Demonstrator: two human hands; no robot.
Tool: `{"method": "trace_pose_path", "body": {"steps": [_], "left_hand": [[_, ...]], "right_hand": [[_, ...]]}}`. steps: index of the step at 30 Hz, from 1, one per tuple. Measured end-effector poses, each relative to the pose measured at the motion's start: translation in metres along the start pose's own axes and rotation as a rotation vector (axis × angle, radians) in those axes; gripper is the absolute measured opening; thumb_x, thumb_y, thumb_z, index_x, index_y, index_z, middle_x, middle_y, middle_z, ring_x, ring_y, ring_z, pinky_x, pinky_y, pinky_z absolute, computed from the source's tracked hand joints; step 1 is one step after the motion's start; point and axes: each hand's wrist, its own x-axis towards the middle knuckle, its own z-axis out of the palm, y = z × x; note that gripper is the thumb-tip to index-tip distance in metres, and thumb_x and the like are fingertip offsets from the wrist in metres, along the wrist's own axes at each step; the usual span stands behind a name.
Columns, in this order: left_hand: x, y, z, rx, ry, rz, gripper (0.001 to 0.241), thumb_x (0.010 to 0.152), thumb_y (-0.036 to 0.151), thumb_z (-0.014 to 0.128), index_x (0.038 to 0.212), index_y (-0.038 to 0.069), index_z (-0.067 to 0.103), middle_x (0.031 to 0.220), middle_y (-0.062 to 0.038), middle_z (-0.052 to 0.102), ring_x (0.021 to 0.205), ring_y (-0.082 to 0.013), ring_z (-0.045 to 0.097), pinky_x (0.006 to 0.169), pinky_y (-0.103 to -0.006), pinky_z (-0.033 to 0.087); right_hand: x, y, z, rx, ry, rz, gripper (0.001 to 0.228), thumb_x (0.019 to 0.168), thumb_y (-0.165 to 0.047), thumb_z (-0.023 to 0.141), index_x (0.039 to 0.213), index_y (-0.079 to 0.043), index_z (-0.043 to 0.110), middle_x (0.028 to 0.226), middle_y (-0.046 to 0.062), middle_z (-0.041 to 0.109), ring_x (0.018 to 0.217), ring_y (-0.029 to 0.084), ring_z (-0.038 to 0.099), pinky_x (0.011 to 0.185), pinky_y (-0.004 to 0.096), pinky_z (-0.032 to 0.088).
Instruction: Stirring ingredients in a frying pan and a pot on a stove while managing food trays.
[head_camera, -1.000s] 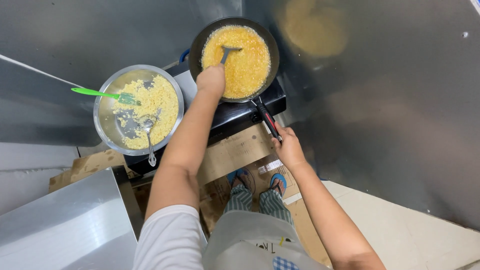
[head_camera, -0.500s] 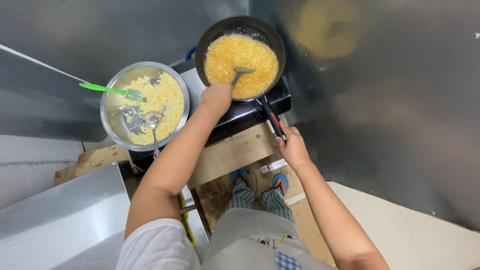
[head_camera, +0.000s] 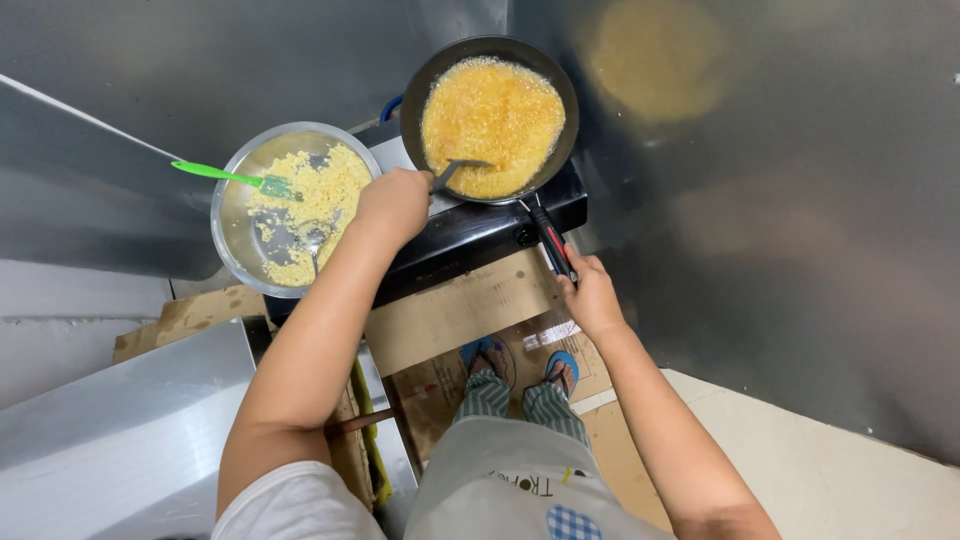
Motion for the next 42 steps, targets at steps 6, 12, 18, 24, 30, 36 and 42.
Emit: {"method": "trace_pose_path", "body": {"steps": [6,12,18,24,30,36,42], "left_hand": [[-0.024,0.01,0.006,-0.053,-0.058,0.017,0.026,0.101,0.014,0.064,0.122,0.007,0.077,0.101,-0.027,0.077,0.1,-0.0499,0.076,0.083,-0.0631,0.061],[-0.007,-0.012,0.059,-0.128,0.02,-0.05,0.031,0.104,0.016,0.062,0.131,0.005,0.071,0.098,-0.028,0.076,0.097,-0.049,0.076,0.08,-0.0625,0.062],[0.005,-0.027,0.074,-0.378,0.151,-0.248,0.029,0.108,0.027,0.059,0.131,0.013,0.07,0.106,-0.028,0.076,0.111,-0.0507,0.072,0.094,-0.0627,0.058],[0.031,-0.045,0.113,-0.523,0.316,-0.389,0.027,0.109,0.025,0.057,0.131,0.012,0.068,0.105,-0.029,0.076,0.111,-0.0498,0.072,0.096,-0.061,0.058],[0.037,-0.035,0.148,-0.592,0.331,-0.366,0.025,0.107,0.027,0.06,0.125,0.014,0.07,0.102,-0.026,0.078,0.109,-0.0482,0.073,0.094,-0.0592,0.059],[-0.015,0.012,0.135,-0.59,0.267,-0.303,0.029,0.107,0.029,0.06,0.131,0.017,0.069,0.105,-0.026,0.078,0.109,-0.0478,0.073,0.094,-0.0589,0.059],[-0.018,0.004,0.163,-0.557,0.296,-0.314,0.029,0.108,0.027,0.058,0.132,0.016,0.068,0.103,-0.024,0.079,0.103,-0.0439,0.077,0.088,-0.0562,0.062]], "right_hand": [[0.0,-0.004,-0.001,0.002,-0.01,0.01,0.062,0.095,-0.019,0.076,0.155,-0.021,0.059,0.13,0.015,0.067,0.125,0.038,0.067,0.103,0.044,0.06],[0.002,0.0,0.001,-0.004,-0.012,0.015,0.062,0.095,-0.02,0.076,0.155,-0.022,0.06,0.13,0.015,0.068,0.125,0.037,0.067,0.103,0.044,0.06],[-0.003,-0.01,-0.007,-0.007,-0.017,0.024,0.062,0.095,-0.019,0.076,0.155,-0.021,0.059,0.131,0.014,0.068,0.125,0.037,0.067,0.103,0.044,0.059],[-0.004,-0.012,-0.007,-0.009,-0.011,0.014,0.062,0.095,-0.018,0.076,0.155,-0.02,0.059,0.13,0.015,0.068,0.125,0.037,0.067,0.103,0.045,0.06],[-0.004,-0.011,-0.008,-0.012,-0.014,0.008,0.062,0.095,-0.018,0.077,0.154,-0.02,0.06,0.13,0.016,0.068,0.126,0.038,0.066,0.103,0.044,0.06],[-0.003,-0.008,-0.006,-0.019,-0.015,0.009,0.061,0.096,-0.019,0.076,0.155,-0.021,0.06,0.13,0.015,0.068,0.126,0.037,0.066,0.103,0.045,0.059],[0.001,0.001,-0.004,-0.066,0.016,-0.045,0.063,0.095,-0.02,0.078,0.155,-0.023,0.06,0.127,0.015,0.069,0.123,0.038,0.068,0.103,0.045,0.06]]}}
